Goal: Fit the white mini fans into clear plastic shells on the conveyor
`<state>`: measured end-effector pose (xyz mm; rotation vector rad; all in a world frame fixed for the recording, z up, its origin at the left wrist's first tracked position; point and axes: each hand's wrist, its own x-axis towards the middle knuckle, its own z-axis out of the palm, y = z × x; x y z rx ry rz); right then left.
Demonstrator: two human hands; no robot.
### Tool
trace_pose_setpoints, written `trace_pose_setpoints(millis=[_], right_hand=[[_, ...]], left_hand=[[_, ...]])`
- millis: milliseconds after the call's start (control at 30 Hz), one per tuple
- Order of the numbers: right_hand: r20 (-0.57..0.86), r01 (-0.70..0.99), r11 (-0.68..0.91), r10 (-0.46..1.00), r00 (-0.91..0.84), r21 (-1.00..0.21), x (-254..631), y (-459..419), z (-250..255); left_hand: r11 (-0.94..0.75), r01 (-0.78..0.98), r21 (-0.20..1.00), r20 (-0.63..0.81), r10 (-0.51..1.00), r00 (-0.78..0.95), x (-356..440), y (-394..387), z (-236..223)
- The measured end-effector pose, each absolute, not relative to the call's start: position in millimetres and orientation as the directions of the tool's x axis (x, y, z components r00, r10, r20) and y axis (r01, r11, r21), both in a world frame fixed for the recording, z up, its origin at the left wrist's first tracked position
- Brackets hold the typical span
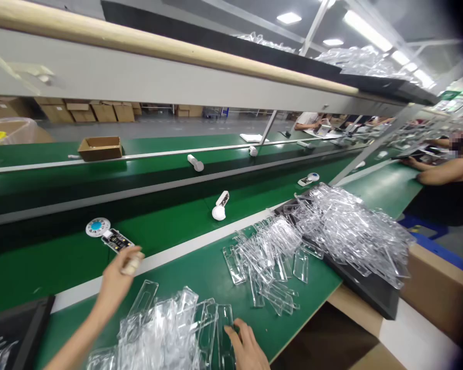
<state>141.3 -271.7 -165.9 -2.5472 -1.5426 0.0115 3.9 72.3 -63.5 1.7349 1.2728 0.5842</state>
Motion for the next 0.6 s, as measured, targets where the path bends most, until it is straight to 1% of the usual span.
trace_pose_setpoints(millis=[33,67,100,167,200,267,300,367,467,533,567,600], right_hand=[[0.125,0.917,-0.391,0.908,0.399,-0.082,144.8,-269.9,-165.9],[0.165,0.947,-0.322,0.933,0.321,-0.020,149.8,-267.9,-163.6],[0.191,0.969,-0.243,0.954,0.232,0.036,155.8,-265.7,-159.4],[0.203,0.992,-0.063,0.978,0.039,0.111,167.8,-260.7,-147.6],[0.190,0.993,0.025,0.981,-0.047,0.116,173.0,-258.0,-141.2],[0.177,0.988,0.139,0.973,-0.150,0.074,180.5,-252.4,-130.1],[0.176,0.984,0.170,0.969,-0.176,0.045,183.1,-249.8,-125.9],[0.135,0.981,0.192,0.973,-0.189,-0.006,186.9,-245.8,-120.0],[0.018,0.976,0.214,0.977,-0.213,-0.040,191.1,-244.1,-113.7],[0.017,0.976,0.201,0.980,-0.200,-0.079,192.9,-245.3,-107.8],[0.039,0.978,0.161,0.987,-0.157,-0.131,193.4,-246.3,-103.9],[0.060,0.972,0.101,0.994,-0.090,-0.211,193.7,-247.2,-99.5]], left_hand=[[-0.152,0.503,0.851,-0.151,0.846,0.511,8.9,50.7,-61.5],[-0.270,0.516,0.813,-0.181,0.725,0.664,15.0,29.0,-59.9],[-0.390,0.531,0.752,-0.204,0.629,0.750,22.0,7.9,-58.9],[-0.609,0.524,0.595,-0.223,0.502,0.836,37.1,-29.5,-59.5],[-0.687,0.519,0.508,-0.225,0.476,0.850,44.6,-44.7,-61.5],[-0.779,0.506,0.371,-0.233,0.449,0.862,57.4,-66.7,-67.9],[-0.798,0.506,0.328,-0.241,0.447,0.862,62.3,-73.6,-71.8],[-0.801,0.517,0.303,-0.248,0.457,0.854,68.1,-80.6,-78.6],[-0.769,0.546,0.333,-0.241,0.490,0.838,68.6,-80.7,-80.9],[-0.743,0.565,0.357,-0.242,0.511,0.825,65.8,-77.5,-76.4],[-0.721,0.582,0.375,-0.251,0.526,0.813,64.2,-75.2,-73.2],[-0.684,0.604,0.409,-0.267,0.544,0.796,62.6,-72.6,-69.9]])
